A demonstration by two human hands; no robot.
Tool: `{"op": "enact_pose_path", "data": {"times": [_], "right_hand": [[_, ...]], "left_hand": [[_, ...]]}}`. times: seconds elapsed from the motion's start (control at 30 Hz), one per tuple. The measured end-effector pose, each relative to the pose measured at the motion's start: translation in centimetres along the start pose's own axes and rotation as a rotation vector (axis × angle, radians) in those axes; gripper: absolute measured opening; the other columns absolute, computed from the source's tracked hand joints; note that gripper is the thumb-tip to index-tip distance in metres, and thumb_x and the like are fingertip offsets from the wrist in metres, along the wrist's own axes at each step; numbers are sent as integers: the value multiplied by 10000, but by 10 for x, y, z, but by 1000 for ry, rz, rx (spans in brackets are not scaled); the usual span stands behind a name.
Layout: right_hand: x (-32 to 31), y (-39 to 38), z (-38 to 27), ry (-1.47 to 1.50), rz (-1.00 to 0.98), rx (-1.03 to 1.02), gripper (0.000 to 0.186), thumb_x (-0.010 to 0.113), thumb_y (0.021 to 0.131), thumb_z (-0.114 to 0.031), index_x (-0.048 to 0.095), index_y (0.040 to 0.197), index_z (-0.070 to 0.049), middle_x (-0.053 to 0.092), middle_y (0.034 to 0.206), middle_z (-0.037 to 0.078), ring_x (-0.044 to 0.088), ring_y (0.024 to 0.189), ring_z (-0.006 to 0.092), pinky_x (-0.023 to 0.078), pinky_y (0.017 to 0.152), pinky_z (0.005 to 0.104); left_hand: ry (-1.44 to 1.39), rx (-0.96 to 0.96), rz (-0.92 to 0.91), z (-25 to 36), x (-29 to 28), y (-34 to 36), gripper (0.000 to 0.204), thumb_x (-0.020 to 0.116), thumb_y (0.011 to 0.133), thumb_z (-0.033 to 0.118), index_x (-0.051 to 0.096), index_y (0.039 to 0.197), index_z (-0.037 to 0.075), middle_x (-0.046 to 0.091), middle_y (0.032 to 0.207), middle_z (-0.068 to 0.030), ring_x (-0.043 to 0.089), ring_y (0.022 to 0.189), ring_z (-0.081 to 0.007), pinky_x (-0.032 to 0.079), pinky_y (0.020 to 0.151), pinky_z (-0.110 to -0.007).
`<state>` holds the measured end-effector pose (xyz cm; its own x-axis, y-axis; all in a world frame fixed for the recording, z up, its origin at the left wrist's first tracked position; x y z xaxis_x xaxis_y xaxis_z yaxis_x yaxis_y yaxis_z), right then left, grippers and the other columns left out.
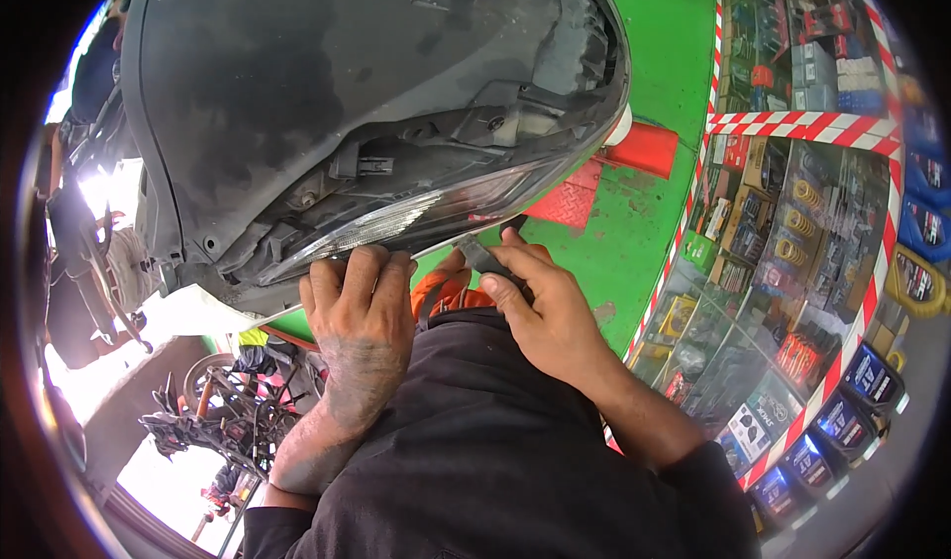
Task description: Repairing and reassembling the white plastic fairing panels of a motorcycle.
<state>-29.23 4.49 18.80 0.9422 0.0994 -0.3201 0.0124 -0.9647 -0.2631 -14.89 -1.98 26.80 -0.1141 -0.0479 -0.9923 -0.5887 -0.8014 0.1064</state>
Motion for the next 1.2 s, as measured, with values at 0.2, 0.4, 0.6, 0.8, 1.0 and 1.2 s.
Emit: {"op": "enact_pose_path", "data": {"times": [0.2, 0.4, 0.6, 0.8, 1.0, 1.2], "right_hand": [[53, -9, 19, 1153, -262, 730, 336, 417, 1144, -335, 590, 1220, -57, 466, 760, -17, 327, 537, 57, 312, 469, 211], [56, 10, 12, 1148, -163, 708, 343, 438, 1134, -384, 569, 1038, -82, 473, 691, -14, 361, 500, 64, 297, 429, 215], [30, 22, 11, 776, -181, 718, 372, 476, 1117, -414, 586, 1024, -71, 500, 709, -18, 416, 473, 58, 294, 412, 223], [29, 21, 11, 749, -308, 916, 356, 466, 1120, -407, 562, 973, -98, 488, 712, -22, 374, 461, 59, 268, 399, 225], [45, 7, 7, 729, 33, 770, 362, 450, 1128, -405, 566, 1012, -82, 505, 719, -21, 394, 494, 57, 315, 423, 223], [39, 10, 12, 716, 10, 757, 344, 438, 1136, -372, 590, 1032, -82, 495, 711, -35, 390, 507, 49, 317, 423, 216]], "left_hand": [[-9, -13, -11, -3, 3, -3, 245, 646, 787, 191, 731, 983, 71, 560, 975, -9, 505, 820, -218, 398, 740, -380], [-50, -30, -63, -4, 3, -4, 269, 711, 774, 135, 739, 1037, 84, 590, 995, -10, 523, 845, -239, 405, 759, -396], [-43, -4, 4, -4, 3, -3, 171, 650, 791, 194, 707, 904, 78, 556, 968, -6, 497, 818, -216, 393, 733, -372], [-48, -8, 16, -3, 6, -5, 151, 654, 785, 191, 700, 880, 82, 542, 944, -4, 491, 791, -209, 384, 721, -368], [-68, -24, -91, -7, 2, -6, 201, 723, 816, 185, 726, 990, 84, 571, 972, 3, 515, 832, -215, 400, 726, -373], [-74, -15, -86, -8, 6, -6, 200, 715, 805, 179, 723, 982, 87, 567, 973, 3, 511, 841, -219, 402, 732, -377]]}}
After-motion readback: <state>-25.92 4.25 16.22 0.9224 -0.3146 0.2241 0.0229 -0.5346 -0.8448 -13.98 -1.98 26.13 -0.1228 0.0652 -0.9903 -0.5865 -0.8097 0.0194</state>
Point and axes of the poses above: each hand's wrist, its own y-axis towards the middle knuckle, its own x-axis out of the palm, z = x × y, the point moved 8 cm from there along y, towards the middle knuckle
